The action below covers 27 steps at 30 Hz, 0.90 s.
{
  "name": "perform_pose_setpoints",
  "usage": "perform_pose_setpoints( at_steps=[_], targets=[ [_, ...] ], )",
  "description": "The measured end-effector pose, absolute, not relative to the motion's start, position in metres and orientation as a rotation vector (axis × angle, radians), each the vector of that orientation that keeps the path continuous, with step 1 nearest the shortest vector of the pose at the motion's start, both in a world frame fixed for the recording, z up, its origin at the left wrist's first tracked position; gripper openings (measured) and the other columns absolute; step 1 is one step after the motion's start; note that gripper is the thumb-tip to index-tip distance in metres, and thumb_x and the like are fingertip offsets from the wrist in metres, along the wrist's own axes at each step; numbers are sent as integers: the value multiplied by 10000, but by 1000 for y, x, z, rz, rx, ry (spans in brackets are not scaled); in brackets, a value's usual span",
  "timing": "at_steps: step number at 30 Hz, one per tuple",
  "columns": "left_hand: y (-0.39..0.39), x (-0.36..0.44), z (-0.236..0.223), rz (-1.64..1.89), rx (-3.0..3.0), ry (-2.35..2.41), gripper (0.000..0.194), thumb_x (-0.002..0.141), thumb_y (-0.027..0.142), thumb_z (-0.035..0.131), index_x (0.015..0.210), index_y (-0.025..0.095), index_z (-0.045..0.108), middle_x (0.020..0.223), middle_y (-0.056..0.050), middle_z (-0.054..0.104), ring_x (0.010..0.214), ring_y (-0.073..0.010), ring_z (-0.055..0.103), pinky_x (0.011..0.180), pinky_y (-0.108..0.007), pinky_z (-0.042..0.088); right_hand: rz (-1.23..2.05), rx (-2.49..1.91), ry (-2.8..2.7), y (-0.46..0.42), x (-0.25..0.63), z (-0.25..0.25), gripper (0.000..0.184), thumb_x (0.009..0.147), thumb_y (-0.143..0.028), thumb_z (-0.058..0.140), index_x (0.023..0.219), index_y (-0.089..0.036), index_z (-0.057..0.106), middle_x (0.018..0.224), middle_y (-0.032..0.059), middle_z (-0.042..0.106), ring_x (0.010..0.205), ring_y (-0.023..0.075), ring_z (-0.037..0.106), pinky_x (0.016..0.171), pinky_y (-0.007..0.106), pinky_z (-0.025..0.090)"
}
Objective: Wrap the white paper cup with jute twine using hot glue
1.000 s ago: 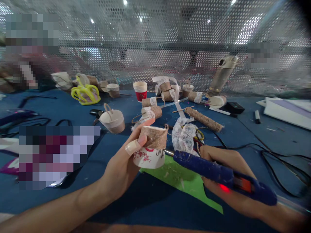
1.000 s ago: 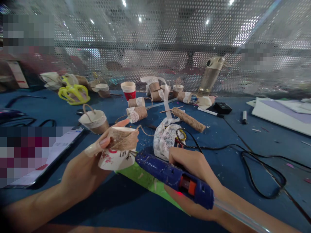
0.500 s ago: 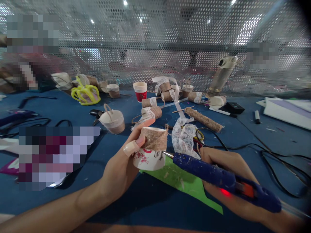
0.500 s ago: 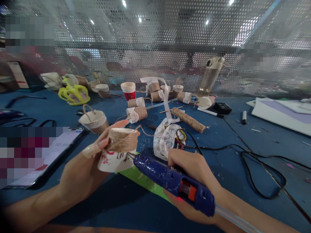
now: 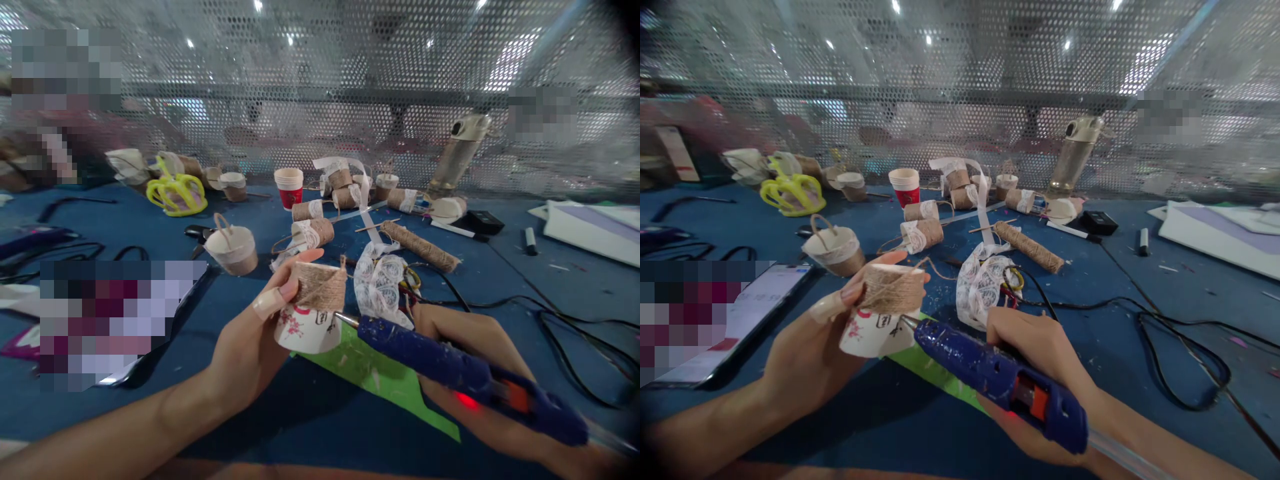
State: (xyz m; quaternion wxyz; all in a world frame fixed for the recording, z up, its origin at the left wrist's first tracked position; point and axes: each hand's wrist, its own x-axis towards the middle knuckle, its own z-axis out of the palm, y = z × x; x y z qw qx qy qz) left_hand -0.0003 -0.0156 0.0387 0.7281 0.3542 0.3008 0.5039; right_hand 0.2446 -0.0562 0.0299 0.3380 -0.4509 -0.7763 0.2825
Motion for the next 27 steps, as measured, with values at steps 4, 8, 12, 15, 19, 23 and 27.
perform_pose_setpoints(
  at_steps=[4,8,12,15,19,23,27],
  targets=[
    [-16,-2,35,1096,799,649,439,884,347,621,1313,251,620,1160,-58,748,1086,-263,680,882,-323,521,660,-1207,-2039,-56,245,29,268,841,-245,575,692,-239,351,608,-61,428,527,107,361,505,274,263],
    [-15,-1,33,1093,800,640,479,877,352,633,1345,255,603,1166,-65,746,1099,-279,673,892,-345,516,684,-1199,-2041,-57,246,29,265,821,-240,595,696,-241,361,610,-62,438,526,108,361,496,271,265],
    [-15,-1,35,1106,749,644,519,881,347,616,1385,231,577,1150,-80,751,1091,-289,676,920,-375,511,736,-1180,-2022,-57,245,29,294,801,-205,623,693,-240,351,598,-71,433,505,98,349,472,262,261],
    [-15,-1,37,1136,698,654,547,879,319,606,1413,217,551,1113,-79,761,1058,-285,690,904,-376,525,701,-1170,-2042,-58,245,29,294,795,-194,621,693,-240,350,598,-74,419,504,97,342,476,263,260],
    [-15,-2,39,1153,671,654,566,869,306,604,1421,198,540,1034,-84,780,948,-272,723,792,-347,560,629,-1198,-2053,-58,246,28,289,819,-204,596,697,-241,337,605,-69,414,523,107,338,496,273,257],
    [-14,-2,39,1141,666,648,566,872,296,579,1423,173,538,1019,-104,788,917,-271,737,767,-337,567,641,-1185,-2051,-56,245,29,283,815,-168,574,706,-243,323,611,-66,411,521,109,352,492,270,263],
    [-15,-1,39,1131,661,620,561,886,307,579,1428,171,538,1072,-102,780,1016,-274,715,843,-337,557,699,-1173,-2046,-56,245,28,293,796,-149,585,710,-245,322,611,-66,423,515,108,352,490,270,267]
  ],
)
